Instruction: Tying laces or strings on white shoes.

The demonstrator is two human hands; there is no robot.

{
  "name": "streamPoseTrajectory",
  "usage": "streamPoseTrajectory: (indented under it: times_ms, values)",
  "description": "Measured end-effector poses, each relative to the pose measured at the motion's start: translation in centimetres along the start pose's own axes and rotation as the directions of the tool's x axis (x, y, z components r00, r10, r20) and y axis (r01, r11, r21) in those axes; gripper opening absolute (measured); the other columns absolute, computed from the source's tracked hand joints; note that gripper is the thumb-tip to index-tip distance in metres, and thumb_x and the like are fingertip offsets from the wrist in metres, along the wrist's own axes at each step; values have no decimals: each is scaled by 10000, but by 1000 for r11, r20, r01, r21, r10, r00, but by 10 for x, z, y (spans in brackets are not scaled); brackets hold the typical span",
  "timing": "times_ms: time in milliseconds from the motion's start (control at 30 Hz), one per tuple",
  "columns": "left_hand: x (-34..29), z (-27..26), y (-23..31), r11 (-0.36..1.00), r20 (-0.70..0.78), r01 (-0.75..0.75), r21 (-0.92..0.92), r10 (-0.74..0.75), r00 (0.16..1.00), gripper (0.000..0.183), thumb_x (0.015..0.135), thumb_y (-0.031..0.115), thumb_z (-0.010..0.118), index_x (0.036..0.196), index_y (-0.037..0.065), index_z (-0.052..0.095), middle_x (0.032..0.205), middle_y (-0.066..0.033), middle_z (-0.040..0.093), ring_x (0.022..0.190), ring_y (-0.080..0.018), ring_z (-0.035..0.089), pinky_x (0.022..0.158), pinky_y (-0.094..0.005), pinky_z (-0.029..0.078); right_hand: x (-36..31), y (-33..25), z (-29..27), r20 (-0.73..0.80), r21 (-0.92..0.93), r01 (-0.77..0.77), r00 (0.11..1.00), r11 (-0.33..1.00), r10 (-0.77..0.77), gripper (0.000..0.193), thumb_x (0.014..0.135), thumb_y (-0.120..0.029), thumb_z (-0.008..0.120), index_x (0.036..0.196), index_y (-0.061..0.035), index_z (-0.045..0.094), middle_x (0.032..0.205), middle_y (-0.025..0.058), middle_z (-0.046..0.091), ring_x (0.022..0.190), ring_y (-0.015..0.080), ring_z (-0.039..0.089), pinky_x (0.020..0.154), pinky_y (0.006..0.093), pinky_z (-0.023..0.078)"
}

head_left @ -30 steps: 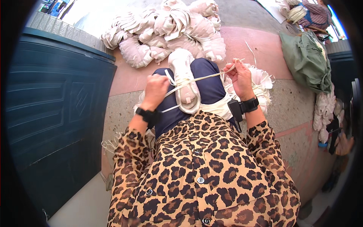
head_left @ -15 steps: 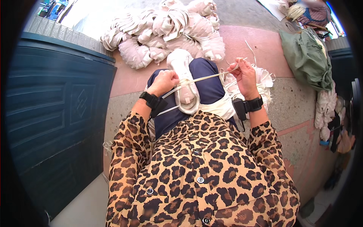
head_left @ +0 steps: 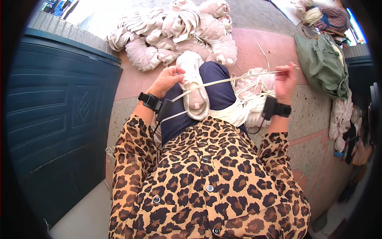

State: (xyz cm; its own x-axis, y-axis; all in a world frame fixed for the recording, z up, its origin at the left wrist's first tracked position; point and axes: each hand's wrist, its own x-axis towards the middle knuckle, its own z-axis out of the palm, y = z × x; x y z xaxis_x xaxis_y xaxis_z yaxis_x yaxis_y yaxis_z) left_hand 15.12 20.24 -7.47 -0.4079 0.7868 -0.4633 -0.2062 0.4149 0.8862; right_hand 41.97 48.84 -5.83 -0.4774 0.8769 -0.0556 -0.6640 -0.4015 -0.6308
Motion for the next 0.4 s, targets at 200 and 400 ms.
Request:
streamPoseTrajectory:
  times_ms: [200,400]
  values:
    - [-14,11,-14,991,-57,130,-42,-133,989,181,798,68,539,973,25,540,857,-28,583,727,-71,531,667,-187,423,11,-64,-29,75,46,147,986,988,-150,175,843,-214,560,876,-42,552,704,34,568,676,137,530,745,301,437]
    - [-13,19,-35,977,-216,38,209,8,976,253,797,75,547,1043,16,552,900,-17,584,822,-79,527,757,-214,423,7,-87,-51,107,27,78,991,997,-80,171,861,-206,532,936,-52,534,760,26,576,736,150,532,794,330,422]
